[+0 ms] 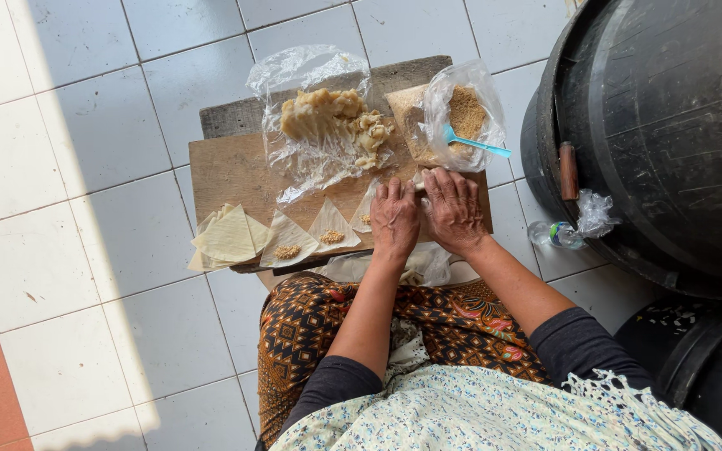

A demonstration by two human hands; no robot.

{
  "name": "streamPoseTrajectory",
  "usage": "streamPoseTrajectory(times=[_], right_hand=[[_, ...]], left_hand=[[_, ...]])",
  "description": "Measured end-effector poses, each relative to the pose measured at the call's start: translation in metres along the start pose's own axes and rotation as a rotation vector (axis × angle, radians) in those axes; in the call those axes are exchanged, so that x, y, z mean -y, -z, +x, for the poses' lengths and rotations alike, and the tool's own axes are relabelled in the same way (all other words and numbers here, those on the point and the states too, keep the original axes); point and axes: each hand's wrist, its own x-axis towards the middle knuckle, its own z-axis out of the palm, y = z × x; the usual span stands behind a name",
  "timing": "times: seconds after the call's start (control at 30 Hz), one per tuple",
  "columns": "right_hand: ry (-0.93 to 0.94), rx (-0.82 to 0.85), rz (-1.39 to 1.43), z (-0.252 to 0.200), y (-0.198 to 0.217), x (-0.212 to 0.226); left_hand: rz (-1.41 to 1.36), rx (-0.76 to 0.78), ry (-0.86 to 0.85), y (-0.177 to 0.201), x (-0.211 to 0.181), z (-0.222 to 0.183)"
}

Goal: The person places filling onto triangular wrappers using a small blue spoon, folds the wrappers into small triangular parcels by hand, and places the finished items into a clear plastic bag.

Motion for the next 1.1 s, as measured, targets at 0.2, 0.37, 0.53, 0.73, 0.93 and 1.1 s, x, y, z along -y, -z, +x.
streamPoseTrajectory(times=[0.2,0.37,0.53,0.73,0.93,1.1], right_hand=[[0.044,0.032,-0.076,0.003,-0.008,0.0],[-0.018,0.0,-0.026,0.018,-0.019,-0.002],[-0.008,0.014,-0.04,0.022,-0.013,-0.01],[-0.041,-0.045,0.027,0.033,-0.028,-0.013],[-0.201,0.271,0.417,0.035,-0.009,-0.032],[-0.216,0.683,0.512,0.007,0.03,-0.013]], left_hand=[[-0.023,0.013,0.04,-0.003,0.001,0.002],[-0.066,0.061,0.091,-0.005,0.004,0.006],[-0.081,0.07,0.114,0.003,0.009,0.013],[-0.224,-0.091,0.268,0.017,0.019,0.014],[-0.266,-0.11,0.397,0.051,0.053,0.008],[-0.147,0.136,0.472,0.058,0.072,-0.01]])
